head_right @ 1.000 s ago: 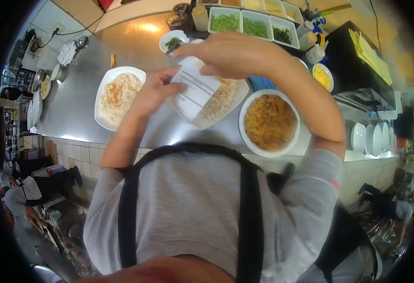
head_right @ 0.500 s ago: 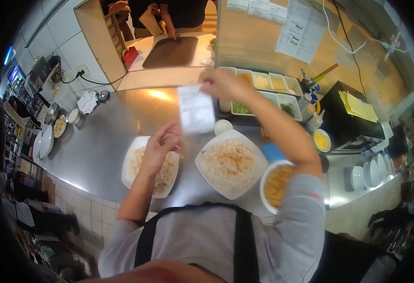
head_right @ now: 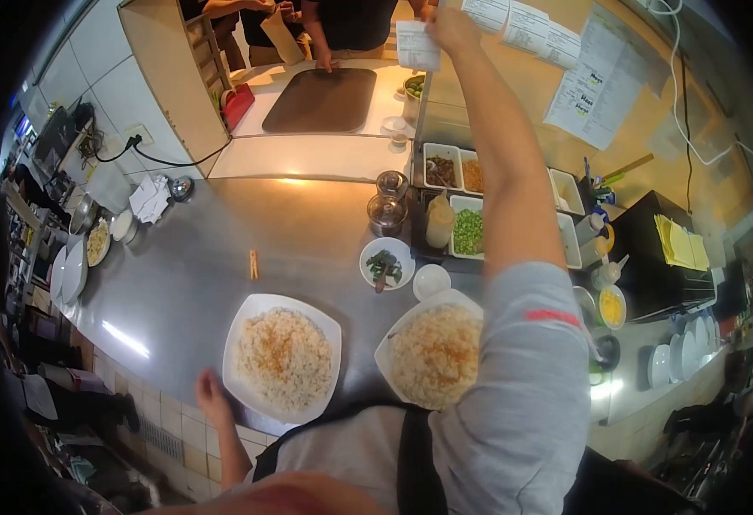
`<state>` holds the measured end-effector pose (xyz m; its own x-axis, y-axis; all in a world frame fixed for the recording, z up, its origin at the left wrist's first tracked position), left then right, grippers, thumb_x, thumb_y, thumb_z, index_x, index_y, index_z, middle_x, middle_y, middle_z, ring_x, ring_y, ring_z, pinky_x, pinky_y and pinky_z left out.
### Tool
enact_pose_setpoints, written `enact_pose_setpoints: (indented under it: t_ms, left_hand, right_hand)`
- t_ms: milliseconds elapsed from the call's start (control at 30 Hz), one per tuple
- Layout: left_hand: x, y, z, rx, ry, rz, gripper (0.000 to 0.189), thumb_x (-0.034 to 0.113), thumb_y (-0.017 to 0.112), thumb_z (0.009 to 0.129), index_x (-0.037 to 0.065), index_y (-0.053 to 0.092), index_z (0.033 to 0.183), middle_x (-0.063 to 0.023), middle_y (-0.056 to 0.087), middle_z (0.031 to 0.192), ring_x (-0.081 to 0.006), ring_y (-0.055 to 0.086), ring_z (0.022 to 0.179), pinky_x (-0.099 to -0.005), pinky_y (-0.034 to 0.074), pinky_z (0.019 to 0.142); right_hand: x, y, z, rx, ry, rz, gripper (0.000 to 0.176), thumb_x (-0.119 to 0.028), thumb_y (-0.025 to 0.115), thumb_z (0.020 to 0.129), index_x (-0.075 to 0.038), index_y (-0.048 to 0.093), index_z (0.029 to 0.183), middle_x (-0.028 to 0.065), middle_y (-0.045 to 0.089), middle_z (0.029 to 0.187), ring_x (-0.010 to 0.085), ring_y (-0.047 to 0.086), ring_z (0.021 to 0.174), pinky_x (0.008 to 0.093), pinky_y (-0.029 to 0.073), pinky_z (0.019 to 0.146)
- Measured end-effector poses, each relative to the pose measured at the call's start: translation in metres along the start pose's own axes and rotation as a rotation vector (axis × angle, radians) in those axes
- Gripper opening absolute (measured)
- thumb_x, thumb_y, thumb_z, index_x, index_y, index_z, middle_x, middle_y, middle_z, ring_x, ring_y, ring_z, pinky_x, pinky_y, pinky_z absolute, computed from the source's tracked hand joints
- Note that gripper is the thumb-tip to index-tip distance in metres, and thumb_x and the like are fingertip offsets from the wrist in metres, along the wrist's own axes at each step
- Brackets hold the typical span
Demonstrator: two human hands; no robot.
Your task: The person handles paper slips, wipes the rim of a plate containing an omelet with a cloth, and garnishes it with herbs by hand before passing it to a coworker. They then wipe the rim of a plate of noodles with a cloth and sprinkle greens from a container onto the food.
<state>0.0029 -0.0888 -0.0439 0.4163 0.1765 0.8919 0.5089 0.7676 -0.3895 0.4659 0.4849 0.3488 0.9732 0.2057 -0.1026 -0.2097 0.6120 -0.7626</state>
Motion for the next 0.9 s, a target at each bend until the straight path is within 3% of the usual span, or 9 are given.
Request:
enact_pose_setpoints:
  t_ms: [33,100,267,333,567,633,733,867,900]
  left_hand:
    - [0.011,0.004,0.0,-0.004,-0.003,-0.004,0.024,0.01,0.054,0.09,0.0,0.057,0.112,-0.005,0.059,0.094,-0.0105,0.056,0.08,-0.0233,0.046,0.066]
    - [0.047,0.003,-0.008,0.031,-0.196,-0.12,0.022,0.009,0.053,0.091,-0.001,0.057,0.11,-0.006,0.06,0.095,-0.0121,0.055,0.084,-0.0252,0.046,0.072]
    - [0.027,0.007,-0.003,0.062,-0.112,-0.08,0.022,0.01,0.053,0.091,-0.001,0.057,0.109,-0.0067,0.06,0.098,-0.0137,0.055,0.086,-0.0261,0.045,0.077]
    - [0.027,0.006,-0.004,0.061,-0.124,-0.089,0.021,0.01,0.052,0.091,-0.001,0.057,0.109,-0.0066,0.06,0.098,-0.0139,0.055,0.086,-0.0261,0.045,0.077]
    - [0.02,0.006,-0.004,0.071,-0.084,-0.048,0.02,0.01,0.053,0.091,-0.001,0.058,0.107,-0.0065,0.06,0.098,-0.0137,0.054,0.087,-0.0256,0.044,0.076]
    - [0.018,0.007,-0.003,0.072,-0.086,-0.043,0.02,0.01,0.053,0.091,-0.001,0.058,0.106,-0.0065,0.06,0.098,-0.0136,0.054,0.087,-0.0256,0.044,0.076]
    - [0.018,0.007,-0.004,0.068,-0.11,-0.063,0.019,0.01,0.053,0.091,-0.001,0.059,0.106,-0.0065,0.06,0.098,-0.0137,0.054,0.087,-0.0257,0.044,0.077]
    - [0.018,0.008,-0.004,0.073,-0.103,-0.075,0.018,0.009,0.053,0.091,-0.001,0.059,0.105,-0.0063,0.06,0.097,-0.0135,0.054,0.086,-0.0259,0.044,0.077]
    - [0.018,0.009,-0.004,0.069,-0.104,-0.087,0.018,0.009,0.053,0.091,-0.001,0.059,0.105,-0.0064,0.06,0.098,-0.0134,0.054,0.087,-0.0259,0.044,0.077]
  right_hand:
    - [0.001,-0.004,0.007,0.0,-0.001,-0.006,0.024,-0.029,0.062,0.078,-0.017,0.069,0.097,0.01,0.068,0.093,0.0296,0.063,0.09,0.0402,0.05,0.078]
    - [0.004,-0.014,0.019,0.093,0.083,-0.025,0.023,-0.03,0.059,0.081,-0.018,0.068,0.099,0.0102,0.067,0.096,0.0299,0.063,0.093,0.0413,0.05,0.081]
    - [0.013,-0.035,0.033,0.232,0.085,-0.091,0.022,-0.027,0.056,0.083,-0.014,0.067,0.098,0.0101,0.065,0.101,0.0316,0.063,0.091,0.0429,0.05,0.078]
    - [0.012,-0.037,0.034,0.386,0.117,0.018,0.02,-0.02,0.055,0.078,-0.005,0.068,0.078,0.0203,0.066,0.083,0.0353,0.064,0.08,0.0429,0.051,0.074]
    - [0.007,-0.037,0.037,0.421,0.15,0.024,0.016,-0.012,0.052,0.078,-0.003,0.065,0.078,0.0209,0.065,0.083,0.0377,0.063,0.083,0.0461,0.05,0.073]
    - [0.005,-0.031,0.037,0.681,0.087,0.04,0.013,-0.005,0.049,0.078,-0.001,0.062,0.081,0.0214,0.063,0.083,0.0386,0.061,0.084,0.0473,0.049,0.073]
    - [0.008,-0.021,0.046,0.625,-0.052,-0.175,0.015,-0.001,0.047,0.078,-0.003,0.057,0.088,0.0217,0.06,0.089,0.0391,0.059,0.089,0.0467,0.047,0.078]
    - [-0.003,-0.019,0.032,0.625,-0.123,-0.11,0.013,-0.002,0.047,0.08,-0.004,0.056,0.089,0.0204,0.06,0.09,0.0385,0.056,0.094,0.0443,0.045,0.085]
    - [-0.01,-0.018,0.023,0.745,-0.144,-0.114,0.014,-0.004,0.048,0.08,-0.004,0.058,0.091,0.0189,0.06,0.086,0.038,0.056,0.094,0.0433,0.045,0.086]
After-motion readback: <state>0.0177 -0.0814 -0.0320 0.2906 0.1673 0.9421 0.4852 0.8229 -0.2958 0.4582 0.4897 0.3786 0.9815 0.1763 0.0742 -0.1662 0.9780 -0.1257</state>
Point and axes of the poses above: each hand's wrist, its own z-axis towards the middle knuckle, its own y-axis out of the palm, x = y × z, the point moved 1 cm from there along z, towards the middle knuckle
